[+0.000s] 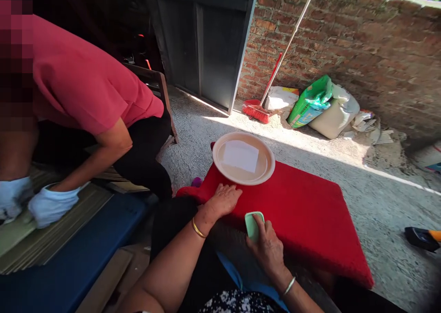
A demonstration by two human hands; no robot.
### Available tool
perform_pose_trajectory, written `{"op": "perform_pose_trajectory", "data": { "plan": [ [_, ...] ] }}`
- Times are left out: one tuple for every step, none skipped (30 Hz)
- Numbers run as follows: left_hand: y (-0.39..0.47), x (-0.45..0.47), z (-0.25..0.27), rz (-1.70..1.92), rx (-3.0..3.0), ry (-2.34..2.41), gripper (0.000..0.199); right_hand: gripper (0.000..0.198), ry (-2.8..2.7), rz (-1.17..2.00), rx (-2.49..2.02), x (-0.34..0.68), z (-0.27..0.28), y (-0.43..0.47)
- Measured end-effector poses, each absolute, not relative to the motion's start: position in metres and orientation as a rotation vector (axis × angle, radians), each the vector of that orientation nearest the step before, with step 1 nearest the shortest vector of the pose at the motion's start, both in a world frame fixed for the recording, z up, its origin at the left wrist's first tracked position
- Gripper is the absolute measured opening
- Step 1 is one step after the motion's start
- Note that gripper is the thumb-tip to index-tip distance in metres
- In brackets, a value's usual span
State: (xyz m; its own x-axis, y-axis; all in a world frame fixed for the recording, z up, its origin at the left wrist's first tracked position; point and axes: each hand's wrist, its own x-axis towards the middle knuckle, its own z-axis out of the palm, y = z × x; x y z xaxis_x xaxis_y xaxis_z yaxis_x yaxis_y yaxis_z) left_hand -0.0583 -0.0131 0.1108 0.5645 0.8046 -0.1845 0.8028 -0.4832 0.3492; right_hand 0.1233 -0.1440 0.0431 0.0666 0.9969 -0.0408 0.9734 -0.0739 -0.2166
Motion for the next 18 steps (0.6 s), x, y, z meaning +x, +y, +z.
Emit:
{"op": "perform_pose_trajectory", "data": {
  "plan": [
    [-0.012, -0.059, 0.111, -0.002, 2.402, 1.305, 0.047, 0.058, -2.082, 0.318, -2.166, 0.116, 0.044, -0.14],
    [-0.011, -0.059, 0.112, -0.01, 2.4, 1.305, 0.047, 0.059, -2.112, 0.37, -2.133, 0.109, 0.045, -0.137],
    [-0.009, -0.06, 0.112, -0.021, 2.4, 1.307, 0.047, 0.061, -2.134, 0.428, -2.09, 0.103, 0.047, -0.135],
    [-0.008, -0.06, 0.112, -0.038, 2.399, 1.31, 0.048, 0.063, -2.139, 0.492, -2.046, 0.099, 0.048, -0.133],
    [-0.006, -0.061, 0.111, -0.05, 2.4, 1.316, 0.049, 0.065, -2.128, 0.563, -2.003, 0.097, 0.051, -0.133],
    [-0.005, -0.061, 0.109, -0.053, 2.404, 1.325, 0.05, 0.067, -2.101, 0.635, -1.962, 0.096, 0.053, -0.134],
    [-0.005, -0.061, 0.106, -0.049, 2.41, 1.338, 0.051, 0.069, -2.064, 0.7, -1.925, 0.099, 0.056, -0.136],
    [-0.005, -0.06, 0.103, -0.037, 2.419, 1.349, 0.051, 0.07, -2.019, 0.746, -1.9, 0.103, 0.059, -0.139],
    [-0.006, -0.059, 0.098, -0.016, 2.433, 1.353, 0.051, 0.071, -1.968, 0.767, -1.89, 0.11, 0.062, -0.143],
    [-0.007, -0.057, 0.094, 0.01, 2.452, 1.345, 0.05, 0.072, -1.911, 0.766, -1.895, 0.12, 0.065, -0.147],
    [-0.009, -0.054, 0.09, 0.038, 2.475, 1.322, 0.048, 0.073, -1.848, 0.748, -1.914, 0.133, 0.068, -0.152],
    [-0.01, -0.05, 0.086, 0.063, 2.5, 1.284, 0.045, 0.072, -1.774, 0.712, -1.946, 0.148, 0.071, -0.156],
    [-0.012, -0.046, 0.082, 0.088, 2.526, 1.23, 0.042, 0.07, -1.691, 0.663, -1.983, 0.166, 0.073, -0.161],
    [-0.013, -0.041, 0.079, 0.113, 2.55, 1.168, 0.038, 0.066, -1.603, 0.598, -2.024, 0.187, 0.075, -0.166],
    [-0.013, -0.035, 0.077, 0.137, 2.568, 1.103, 0.035, 0.061, -1.515, 0.521, -2.066, 0.209, 0.077, -0.17],
    [-0.013, -0.029, 0.076, 0.162, 2.582, 1.045, 0.031, 0.056, -1.43, 0.428, -2.113, 0.233, 0.079, -0.174],
    [-0.012, -0.023, 0.074, 0.19, 2.591, 0.995, 0.028, 0.052, -1.348, 0.321, -2.162, 0.257, 0.08, -0.177],
    [-0.011, -0.017, 0.072, 0.222, 2.595, 0.96, 0.026, 0.05, -1.275, 0.216, -2.211, 0.281, 0.082, -0.181]
  ]
}}
